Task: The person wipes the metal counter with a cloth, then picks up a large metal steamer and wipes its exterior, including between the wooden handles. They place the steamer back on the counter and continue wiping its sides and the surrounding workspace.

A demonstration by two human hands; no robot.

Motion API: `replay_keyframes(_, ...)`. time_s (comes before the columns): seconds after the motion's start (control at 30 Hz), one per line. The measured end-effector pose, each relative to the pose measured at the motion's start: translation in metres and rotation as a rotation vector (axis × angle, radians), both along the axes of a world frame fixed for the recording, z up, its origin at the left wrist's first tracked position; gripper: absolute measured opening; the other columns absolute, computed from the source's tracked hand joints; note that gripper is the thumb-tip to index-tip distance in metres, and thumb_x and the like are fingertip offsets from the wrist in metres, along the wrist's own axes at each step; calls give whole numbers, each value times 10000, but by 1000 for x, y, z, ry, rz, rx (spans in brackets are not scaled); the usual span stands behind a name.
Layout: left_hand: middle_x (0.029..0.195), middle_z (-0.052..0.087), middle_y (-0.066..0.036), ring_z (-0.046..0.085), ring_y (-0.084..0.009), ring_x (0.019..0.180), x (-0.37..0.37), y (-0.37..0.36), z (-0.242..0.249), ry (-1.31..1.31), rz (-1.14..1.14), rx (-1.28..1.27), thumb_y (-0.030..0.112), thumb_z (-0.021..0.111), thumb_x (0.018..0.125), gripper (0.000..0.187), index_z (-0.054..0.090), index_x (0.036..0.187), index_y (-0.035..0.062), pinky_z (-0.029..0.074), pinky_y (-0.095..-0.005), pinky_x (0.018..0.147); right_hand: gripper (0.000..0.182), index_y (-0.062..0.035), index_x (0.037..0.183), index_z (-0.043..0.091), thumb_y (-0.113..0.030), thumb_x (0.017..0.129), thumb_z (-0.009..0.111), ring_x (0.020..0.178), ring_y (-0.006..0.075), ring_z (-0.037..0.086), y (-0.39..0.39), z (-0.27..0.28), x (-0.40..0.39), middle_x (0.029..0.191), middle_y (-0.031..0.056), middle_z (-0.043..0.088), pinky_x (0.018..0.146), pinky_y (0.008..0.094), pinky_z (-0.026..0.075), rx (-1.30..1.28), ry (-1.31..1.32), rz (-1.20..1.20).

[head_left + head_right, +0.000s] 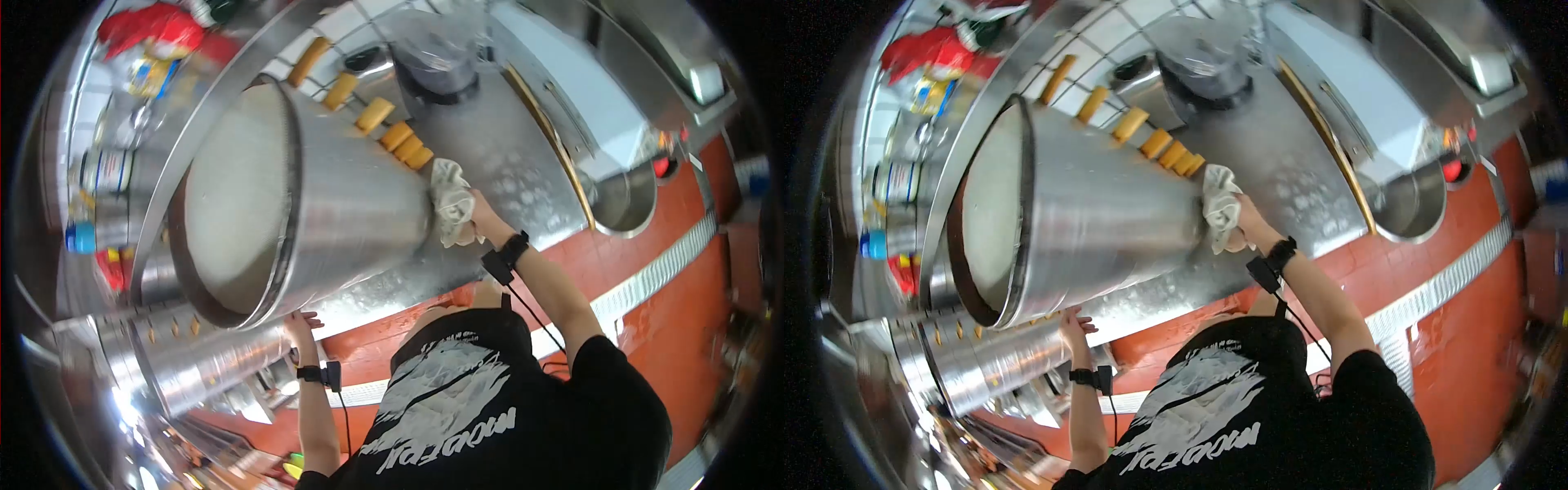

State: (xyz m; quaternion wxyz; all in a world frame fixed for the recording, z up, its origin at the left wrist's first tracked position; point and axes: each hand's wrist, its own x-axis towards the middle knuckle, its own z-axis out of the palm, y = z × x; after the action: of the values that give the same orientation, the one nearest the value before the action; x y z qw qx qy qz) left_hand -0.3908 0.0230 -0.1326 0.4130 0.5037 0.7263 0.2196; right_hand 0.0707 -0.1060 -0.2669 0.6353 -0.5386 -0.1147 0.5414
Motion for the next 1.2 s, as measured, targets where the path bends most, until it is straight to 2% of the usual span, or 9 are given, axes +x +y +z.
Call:
replay_keyframes(0.07,813,711,-196,686,-283,720,-18,3,-22,342,-188,104,254,470,963,384,650,923,-83,533,-375,688,291,35,1150,586,-181,965,524,934,208,663,3,-8,25,1004,120,670,790,364,555,115,61,-35)
replay_keyframes(0.13,844,710,-181,672,-295,783,-22,-6,-47,340,-271,267,288,507,935,371,681,977,-37,505,-388,765,277,1,1194,529,-196,1005,482,881,200,656,18,12,40,1019,95,644,752,361,566,306,145,-114)
replay_keyframes(0.27,1008,698,-100,629,-174,919,7,-26,-56,-15,-158,77,240,524,951,315,665,1124,17,482,-314,821,266,-67,1235,523,-157,984,528,907,200,653,61,37,71,1027,70,644,798,364,557,190,129,98)
replay_keyframes(0.4,1106,684,-104,654,-168,963,36,-32,-68,-307,-69,-29,222,544,956,432,490,1354,62,520,-293,796,443,-59,1368,454,-108,944,570,1032,210,630,93,0,85,1202,88,618,868,363,534,115,137,446)
replay_keyframes(0.5,1136,676,-131,677,-205,978,52,-36,-77,-405,-113,-33,240,559,962,511,410,1416,57,542,-308,780,407,-36,1343,482,-118,951,553,1049,214,627,96,52,58,1234,100,611,873,363,531,56,2,470)
replay_keyframes(0.7,1262,602,-190,662,-240,1028,78,-58,-63,-549,-161,-99,217,554,978,639,232,1513,81,549,-339,827,386,41,1255,537,-32,880,488,1079,264,577,89,89,33,1212,177,621,973,360,430,-227,-1237,656)
replay_keyframes(0.87,1334,541,-198,656,-242,1012,73,-66,-49,-550,-157,-98,180,554,979,714,123,1546,136,550,-344,814,451,-12,1300,535,-204,899,610,1222,367,506,92,87,21,1319,220,541,1008,421,416,-304,-559,449)
replay_keyframes(0.97,1359,518,-192,632,-265,1071,54,-49,-69,-476,-60,-106,193,573,964,698,169,1528,114,540,-364,850,431,-14,1288,543,-185,896,597,1205,366,515,93,46,39,1299,219,554,999,417,422,-97,-1123,537)
replay_keyframes(1.2,1520,351,-166,421,-272,1332,12,12,-116,-567,183,30,180,537,938,674,227,1523,57,375,-402,1075,434,-5,1268,548,-148,861,591,1152,379,540,88,29,49,1259,214,578,973,424,441,-142,-790,386)
